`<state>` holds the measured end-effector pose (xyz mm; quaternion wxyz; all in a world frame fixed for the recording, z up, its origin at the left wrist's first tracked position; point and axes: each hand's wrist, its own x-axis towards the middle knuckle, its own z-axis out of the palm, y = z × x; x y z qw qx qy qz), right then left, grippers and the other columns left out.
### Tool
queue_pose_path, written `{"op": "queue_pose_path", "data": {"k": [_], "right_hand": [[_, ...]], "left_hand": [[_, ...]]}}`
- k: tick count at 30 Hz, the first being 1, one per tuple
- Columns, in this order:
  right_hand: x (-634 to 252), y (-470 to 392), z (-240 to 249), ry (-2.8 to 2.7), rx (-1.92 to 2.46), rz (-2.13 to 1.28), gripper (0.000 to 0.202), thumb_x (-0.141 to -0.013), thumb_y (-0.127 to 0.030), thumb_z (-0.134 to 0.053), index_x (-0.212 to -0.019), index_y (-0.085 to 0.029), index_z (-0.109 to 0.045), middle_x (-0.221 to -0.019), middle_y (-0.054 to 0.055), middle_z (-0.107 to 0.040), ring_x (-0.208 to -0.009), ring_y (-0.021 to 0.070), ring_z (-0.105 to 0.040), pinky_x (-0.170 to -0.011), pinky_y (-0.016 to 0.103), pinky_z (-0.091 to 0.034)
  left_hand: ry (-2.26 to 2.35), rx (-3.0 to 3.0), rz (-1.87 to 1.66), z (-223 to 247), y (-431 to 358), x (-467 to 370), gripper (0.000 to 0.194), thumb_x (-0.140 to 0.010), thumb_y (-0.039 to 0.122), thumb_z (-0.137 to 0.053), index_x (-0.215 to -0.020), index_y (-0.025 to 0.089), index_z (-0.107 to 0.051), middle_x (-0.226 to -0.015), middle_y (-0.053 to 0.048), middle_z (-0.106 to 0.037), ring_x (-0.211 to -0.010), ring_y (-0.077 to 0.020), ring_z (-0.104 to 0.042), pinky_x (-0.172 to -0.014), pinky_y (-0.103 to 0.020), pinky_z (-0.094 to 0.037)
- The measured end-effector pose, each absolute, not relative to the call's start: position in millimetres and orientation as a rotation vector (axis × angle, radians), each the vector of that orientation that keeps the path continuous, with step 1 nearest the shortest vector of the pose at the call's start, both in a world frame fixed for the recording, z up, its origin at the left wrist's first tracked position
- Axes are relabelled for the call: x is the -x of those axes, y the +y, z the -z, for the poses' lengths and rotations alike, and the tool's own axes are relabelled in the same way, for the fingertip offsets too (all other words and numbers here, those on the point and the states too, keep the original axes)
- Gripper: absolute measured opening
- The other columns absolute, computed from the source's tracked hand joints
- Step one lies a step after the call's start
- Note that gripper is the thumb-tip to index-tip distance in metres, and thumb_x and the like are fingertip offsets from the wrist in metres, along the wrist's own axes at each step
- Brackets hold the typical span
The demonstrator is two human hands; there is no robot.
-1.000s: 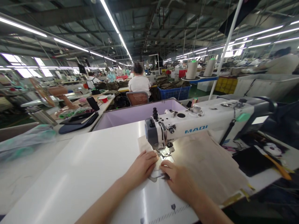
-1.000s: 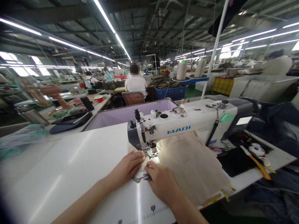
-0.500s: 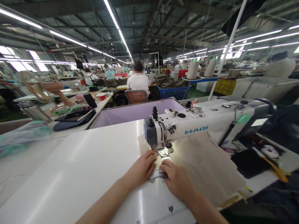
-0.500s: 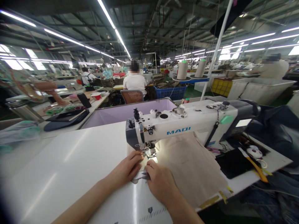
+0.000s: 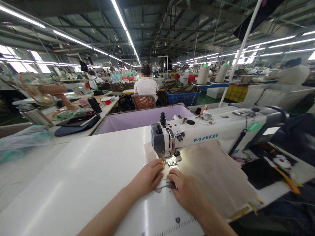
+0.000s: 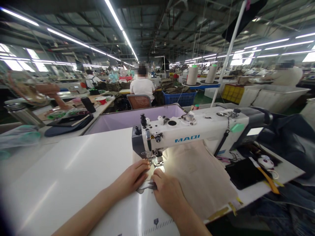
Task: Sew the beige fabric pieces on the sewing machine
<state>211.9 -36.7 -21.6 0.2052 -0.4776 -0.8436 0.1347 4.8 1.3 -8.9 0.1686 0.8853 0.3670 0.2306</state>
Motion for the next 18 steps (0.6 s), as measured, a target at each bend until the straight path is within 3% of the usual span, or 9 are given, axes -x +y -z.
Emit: {"op": "queue_pose_path", "data": {"k": [18], "right_hand": [[-212.1,-36.9,20.1,-2.393,1.343,-0.350,0.032,-0.077,-0.001,-0.051,-0.096,-0.024,-0.062,-0.104,-0.001,-0.067,-0.086,0.0163,-0.065,-0.069,0.024,-0.042]], "left_hand": [[1.063,-2.625,-0.631,6.5,-0.4,-4.2,0.028,-0.095,0.015,-0.049,-0.120,0.020,-0.060,-0.124,-0.011,-0.064,-0.120,-0.0255,-0.058,-0.106,-0.044,-0.048]]}}
